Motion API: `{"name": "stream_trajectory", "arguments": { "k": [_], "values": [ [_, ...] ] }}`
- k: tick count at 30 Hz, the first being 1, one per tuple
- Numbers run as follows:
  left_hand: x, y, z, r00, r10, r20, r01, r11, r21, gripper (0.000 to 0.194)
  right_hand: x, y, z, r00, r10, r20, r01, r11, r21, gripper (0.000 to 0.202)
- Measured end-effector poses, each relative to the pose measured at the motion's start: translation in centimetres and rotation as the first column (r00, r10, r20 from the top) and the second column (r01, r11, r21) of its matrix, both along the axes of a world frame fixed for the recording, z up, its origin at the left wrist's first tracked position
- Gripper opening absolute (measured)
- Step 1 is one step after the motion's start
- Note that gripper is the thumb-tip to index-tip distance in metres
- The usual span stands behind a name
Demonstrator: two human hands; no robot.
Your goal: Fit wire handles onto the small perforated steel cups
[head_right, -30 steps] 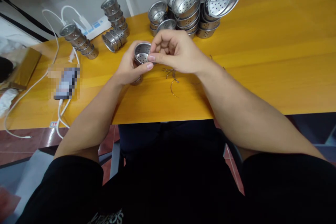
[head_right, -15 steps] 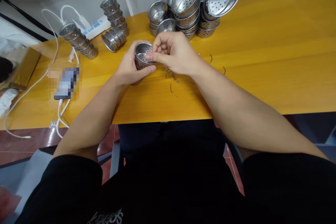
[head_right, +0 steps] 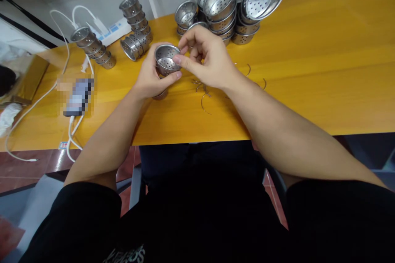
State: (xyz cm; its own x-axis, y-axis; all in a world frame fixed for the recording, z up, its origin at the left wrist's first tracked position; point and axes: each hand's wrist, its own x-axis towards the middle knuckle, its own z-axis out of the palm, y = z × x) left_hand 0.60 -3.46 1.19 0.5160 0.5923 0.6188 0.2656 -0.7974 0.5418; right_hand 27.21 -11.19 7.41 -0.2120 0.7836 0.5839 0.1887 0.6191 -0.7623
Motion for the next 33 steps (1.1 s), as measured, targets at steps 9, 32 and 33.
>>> {"name": "stream_trajectory", "arguments": {
  "k": [9, 32, 33],
  "values": [
    [-0.3, 0.2, 0.3, 0.999, 0.031, 0.012, -0.031, 0.999, -0.006, 0.089, 1.0, 0.2, -0.3, 0.986, 0.053, 0.16, -0.063, 0.996, 0.058, 0.03],
    [-2.9, 0.7, 2.4, 0.994, 0.1, -0.054, -0.104, 0.992, -0.072, 0.105, 1.0, 0.1, -0.8, 0.939, 0.005, 0.343, 0.004, 1.0, -0.023, 0.057],
    [-3.1, 0.8, 2.5, 0.992, 0.11, -0.067, -0.116, 0.989, -0.096, 0.104, 0.9, 0.1, -0.8, 0.937, 0.01, 0.348, -0.002, 1.0, -0.025, 0.059]
  ]
}}
